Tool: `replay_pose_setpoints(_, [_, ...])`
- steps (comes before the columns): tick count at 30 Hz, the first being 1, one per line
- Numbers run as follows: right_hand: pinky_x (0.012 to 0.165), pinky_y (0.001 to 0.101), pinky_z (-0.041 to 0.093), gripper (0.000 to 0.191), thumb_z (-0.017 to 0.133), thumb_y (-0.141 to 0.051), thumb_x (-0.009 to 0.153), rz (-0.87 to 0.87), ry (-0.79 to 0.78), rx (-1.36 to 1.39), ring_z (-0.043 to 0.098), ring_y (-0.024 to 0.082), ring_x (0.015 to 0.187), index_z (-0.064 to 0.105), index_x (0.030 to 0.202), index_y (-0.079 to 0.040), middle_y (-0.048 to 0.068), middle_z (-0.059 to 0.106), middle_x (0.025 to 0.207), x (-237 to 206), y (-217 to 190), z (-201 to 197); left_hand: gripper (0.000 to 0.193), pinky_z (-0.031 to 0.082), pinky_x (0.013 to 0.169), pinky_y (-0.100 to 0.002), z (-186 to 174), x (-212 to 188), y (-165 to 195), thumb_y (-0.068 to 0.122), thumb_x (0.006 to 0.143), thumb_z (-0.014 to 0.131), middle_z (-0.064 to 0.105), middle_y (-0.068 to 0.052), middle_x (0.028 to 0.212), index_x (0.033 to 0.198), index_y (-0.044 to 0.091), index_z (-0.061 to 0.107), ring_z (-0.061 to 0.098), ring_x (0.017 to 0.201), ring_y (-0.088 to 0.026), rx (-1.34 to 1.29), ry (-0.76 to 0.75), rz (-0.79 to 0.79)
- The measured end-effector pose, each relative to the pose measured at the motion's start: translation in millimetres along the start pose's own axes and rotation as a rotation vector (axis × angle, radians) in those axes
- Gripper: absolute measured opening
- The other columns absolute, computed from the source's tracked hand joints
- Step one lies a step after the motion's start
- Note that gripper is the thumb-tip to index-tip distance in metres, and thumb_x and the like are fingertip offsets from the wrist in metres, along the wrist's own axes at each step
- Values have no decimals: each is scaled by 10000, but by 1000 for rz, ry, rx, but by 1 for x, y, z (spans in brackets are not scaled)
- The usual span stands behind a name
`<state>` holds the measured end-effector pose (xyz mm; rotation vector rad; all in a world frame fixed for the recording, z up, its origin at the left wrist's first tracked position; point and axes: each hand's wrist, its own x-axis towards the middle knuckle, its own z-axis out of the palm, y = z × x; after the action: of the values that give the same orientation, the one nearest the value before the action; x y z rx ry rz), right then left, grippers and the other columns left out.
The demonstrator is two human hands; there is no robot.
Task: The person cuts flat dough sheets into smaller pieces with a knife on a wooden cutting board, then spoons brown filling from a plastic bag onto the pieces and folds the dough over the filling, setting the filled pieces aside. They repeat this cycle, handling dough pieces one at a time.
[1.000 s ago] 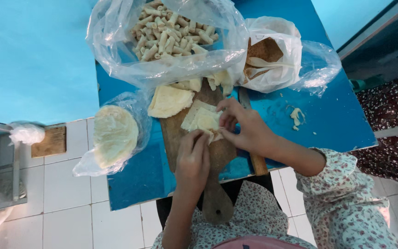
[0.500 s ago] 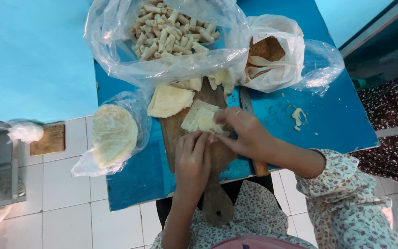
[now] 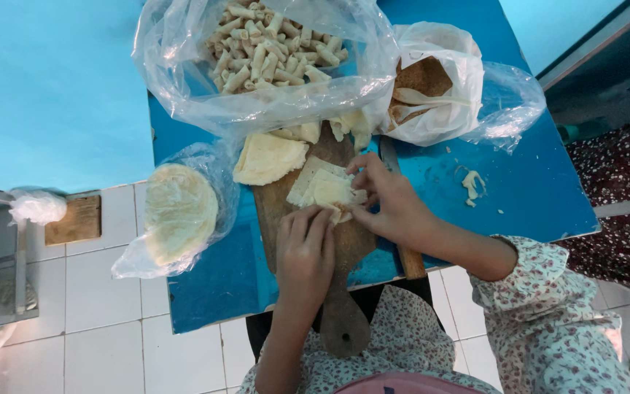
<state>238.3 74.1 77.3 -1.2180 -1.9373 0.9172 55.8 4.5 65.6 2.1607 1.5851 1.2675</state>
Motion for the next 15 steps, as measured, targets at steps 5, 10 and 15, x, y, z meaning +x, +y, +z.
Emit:
replay_pose_setpoints(5, [607, 331, 548, 525, 769, -29, 830, 58, -29, -106, 677, 209, 699, 470, 1259, -74, 84, 624, 873, -3, 1, 5, 264, 502, 955, -465, -1, -1, 1, -7, 854, 713, 654, -133, 1152, 1118, -2, 716, 616, 1108, -343, 17, -5, 2])
replay_pose_setpoints(10, [669, 327, 568, 493, 755, -8, 847, -185, 18, -125, 692, 199, 781, 489, 1261, -45, 78, 642, 905, -7, 1, 10, 278, 501, 955, -463, 0, -1, -1, -4, 848, 710, 657, -126, 1155, 1125, 21, 721, 613, 1113, -342, 10, -8, 0])
replay_pose_setpoints(15, [772, 361, 570, 473, 776, -24, 835, -378, -29, -188, 687, 256, 903, 514, 1229, -25, 118, 650, 1008, -9, -3, 6, 364, 495, 971, -476, 1, -1, -2, -4, 862, 702, 644, -150, 1181, 1225, -14, 671, 603, 1130, -360, -13, -15, -14])
